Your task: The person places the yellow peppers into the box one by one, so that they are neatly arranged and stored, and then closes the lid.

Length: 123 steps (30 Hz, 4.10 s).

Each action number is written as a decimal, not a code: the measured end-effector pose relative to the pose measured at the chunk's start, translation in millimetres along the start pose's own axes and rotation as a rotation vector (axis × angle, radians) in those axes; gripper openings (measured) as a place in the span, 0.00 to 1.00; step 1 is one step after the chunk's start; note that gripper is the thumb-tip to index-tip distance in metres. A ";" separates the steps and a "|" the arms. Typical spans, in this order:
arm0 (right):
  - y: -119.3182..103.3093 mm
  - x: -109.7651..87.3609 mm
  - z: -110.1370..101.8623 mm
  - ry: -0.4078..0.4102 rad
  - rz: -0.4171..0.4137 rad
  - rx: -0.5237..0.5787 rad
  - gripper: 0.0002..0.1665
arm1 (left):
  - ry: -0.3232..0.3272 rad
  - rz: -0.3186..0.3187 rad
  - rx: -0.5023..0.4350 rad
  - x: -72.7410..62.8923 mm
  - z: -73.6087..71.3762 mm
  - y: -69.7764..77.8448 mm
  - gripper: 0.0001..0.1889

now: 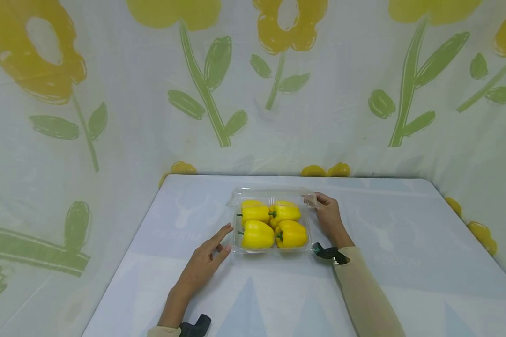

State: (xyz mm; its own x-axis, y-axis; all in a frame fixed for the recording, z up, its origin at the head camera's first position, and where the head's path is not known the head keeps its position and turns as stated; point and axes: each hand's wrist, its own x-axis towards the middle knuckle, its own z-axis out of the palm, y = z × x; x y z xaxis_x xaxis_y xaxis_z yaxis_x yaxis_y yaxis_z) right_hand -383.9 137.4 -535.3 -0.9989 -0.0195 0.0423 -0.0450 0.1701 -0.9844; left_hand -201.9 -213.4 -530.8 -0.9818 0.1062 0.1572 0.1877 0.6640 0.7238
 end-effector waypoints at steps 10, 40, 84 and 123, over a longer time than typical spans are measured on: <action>2.6 -0.4 -2.8 0.000 0.009 0.090 0.23 | 0.004 0.014 0.006 0.2 0.5 -1.0 0.28; -1.1 -3.6 -0.6 -0.050 0.003 0.278 0.16 | 0.035 -0.031 -0.083 1.3 1.4 0.7 0.32; 4.9 -5.9 -1.4 -0.052 0.009 0.096 0.15 | 0.112 0.146 0.008 0.8 6.1 -0.2 0.27; 6.6 -12.1 -2.1 -0.038 0.016 0.018 0.19 | 0.116 0.176 0.081 4.3 13.1 0.4 0.27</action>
State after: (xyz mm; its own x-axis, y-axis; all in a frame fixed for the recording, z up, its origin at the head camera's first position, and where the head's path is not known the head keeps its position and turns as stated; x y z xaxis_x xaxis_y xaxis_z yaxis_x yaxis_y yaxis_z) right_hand -372.1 140.8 -541.9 -0.9983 -0.0545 0.0201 -0.0282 0.1527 -0.9879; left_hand -206.3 -203.0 -538.7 -0.9234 0.1427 0.3563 0.3486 0.7003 0.6230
